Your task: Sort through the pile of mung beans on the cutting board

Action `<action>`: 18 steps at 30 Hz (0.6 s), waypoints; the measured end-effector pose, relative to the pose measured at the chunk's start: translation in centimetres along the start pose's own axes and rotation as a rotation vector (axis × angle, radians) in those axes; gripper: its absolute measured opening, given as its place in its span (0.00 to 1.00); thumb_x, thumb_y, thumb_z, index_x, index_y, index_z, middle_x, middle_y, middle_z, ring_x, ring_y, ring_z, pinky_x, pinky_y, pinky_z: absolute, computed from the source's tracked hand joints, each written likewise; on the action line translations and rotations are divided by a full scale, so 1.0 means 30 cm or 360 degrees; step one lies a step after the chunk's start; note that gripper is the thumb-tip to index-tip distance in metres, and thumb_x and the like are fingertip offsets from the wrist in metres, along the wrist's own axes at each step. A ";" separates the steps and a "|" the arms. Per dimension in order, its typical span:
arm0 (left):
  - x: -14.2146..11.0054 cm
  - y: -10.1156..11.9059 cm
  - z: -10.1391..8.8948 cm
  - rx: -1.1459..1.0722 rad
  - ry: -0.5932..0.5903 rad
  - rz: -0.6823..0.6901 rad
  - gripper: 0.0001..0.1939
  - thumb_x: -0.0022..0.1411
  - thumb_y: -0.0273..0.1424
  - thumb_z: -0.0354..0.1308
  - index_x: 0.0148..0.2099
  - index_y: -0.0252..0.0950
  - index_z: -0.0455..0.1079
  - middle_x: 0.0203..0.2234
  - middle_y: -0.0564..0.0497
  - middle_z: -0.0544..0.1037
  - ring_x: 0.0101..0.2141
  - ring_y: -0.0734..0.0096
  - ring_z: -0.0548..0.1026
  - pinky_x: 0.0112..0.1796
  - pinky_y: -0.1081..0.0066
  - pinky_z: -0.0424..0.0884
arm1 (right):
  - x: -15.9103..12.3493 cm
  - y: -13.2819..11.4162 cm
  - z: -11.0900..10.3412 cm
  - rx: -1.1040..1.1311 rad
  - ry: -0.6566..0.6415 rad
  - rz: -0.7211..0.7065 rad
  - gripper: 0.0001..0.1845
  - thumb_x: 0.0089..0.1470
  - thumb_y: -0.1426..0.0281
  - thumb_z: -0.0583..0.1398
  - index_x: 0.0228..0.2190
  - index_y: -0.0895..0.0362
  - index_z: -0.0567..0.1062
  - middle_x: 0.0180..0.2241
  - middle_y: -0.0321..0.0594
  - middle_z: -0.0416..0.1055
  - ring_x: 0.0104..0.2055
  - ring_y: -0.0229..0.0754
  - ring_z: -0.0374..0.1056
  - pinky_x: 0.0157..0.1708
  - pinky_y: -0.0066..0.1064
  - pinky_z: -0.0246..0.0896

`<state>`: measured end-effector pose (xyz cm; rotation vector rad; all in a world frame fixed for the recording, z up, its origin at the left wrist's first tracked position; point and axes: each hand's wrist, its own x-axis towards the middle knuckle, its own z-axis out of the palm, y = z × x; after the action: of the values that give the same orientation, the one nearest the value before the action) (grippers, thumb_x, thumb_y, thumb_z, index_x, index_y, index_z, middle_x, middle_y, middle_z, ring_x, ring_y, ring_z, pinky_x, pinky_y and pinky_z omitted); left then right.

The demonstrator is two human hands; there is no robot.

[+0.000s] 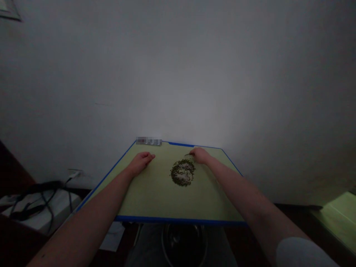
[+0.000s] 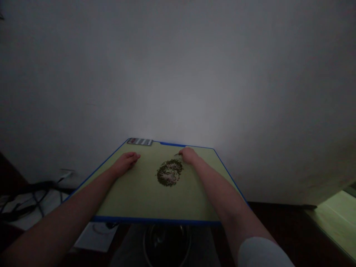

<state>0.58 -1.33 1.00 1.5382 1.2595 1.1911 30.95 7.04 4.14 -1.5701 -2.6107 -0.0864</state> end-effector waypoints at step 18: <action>0.007 -0.019 -0.008 0.0085 0.0003 0.0062 0.17 0.47 0.43 0.52 0.20 0.36 0.55 0.11 0.59 0.55 0.13 0.81 0.53 0.17 0.75 0.48 | -0.153 -0.077 -0.038 0.0015 -0.0195 0.0102 0.17 0.43 0.72 0.53 0.36 0.59 0.76 0.36 0.45 0.73 0.39 0.41 0.67 0.36 0.23 0.56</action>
<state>0.24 -1.03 0.55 1.6074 1.2770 1.1924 31.10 1.83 4.76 -1.7063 -2.6427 0.0280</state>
